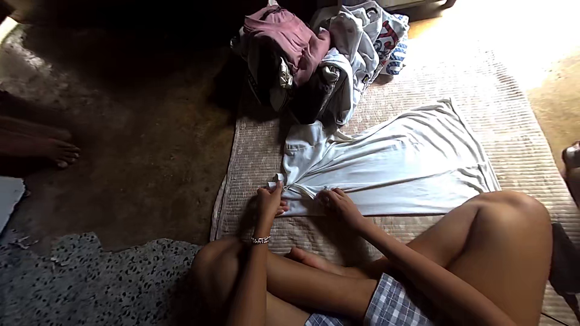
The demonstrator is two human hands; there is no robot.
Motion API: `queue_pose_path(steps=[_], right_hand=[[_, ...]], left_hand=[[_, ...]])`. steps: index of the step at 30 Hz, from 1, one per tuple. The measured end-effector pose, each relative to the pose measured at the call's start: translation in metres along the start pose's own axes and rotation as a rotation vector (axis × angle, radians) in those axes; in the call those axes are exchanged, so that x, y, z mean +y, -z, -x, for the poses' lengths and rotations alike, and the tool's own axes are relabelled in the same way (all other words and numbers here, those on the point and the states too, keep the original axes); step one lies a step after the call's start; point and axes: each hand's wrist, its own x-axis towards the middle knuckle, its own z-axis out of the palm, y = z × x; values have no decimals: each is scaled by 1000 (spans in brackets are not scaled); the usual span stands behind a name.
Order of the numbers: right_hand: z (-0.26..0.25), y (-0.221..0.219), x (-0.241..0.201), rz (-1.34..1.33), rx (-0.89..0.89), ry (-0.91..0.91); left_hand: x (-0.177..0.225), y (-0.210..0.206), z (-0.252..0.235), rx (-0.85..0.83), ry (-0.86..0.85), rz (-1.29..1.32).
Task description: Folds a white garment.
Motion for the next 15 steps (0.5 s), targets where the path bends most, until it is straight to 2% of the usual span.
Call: queue_pose_path(steps=[6,11,15], right_hand=[[0,3,11,-175,-3,85],[-3,13,14,-396,-60,-30],[-4,20,11,-437,-130,-120]], left_hand=[[0,22,4,-128,-18,50],[-6,43,4,-153,-144,-30],[-11,47,-2,-288,-229,-199]])
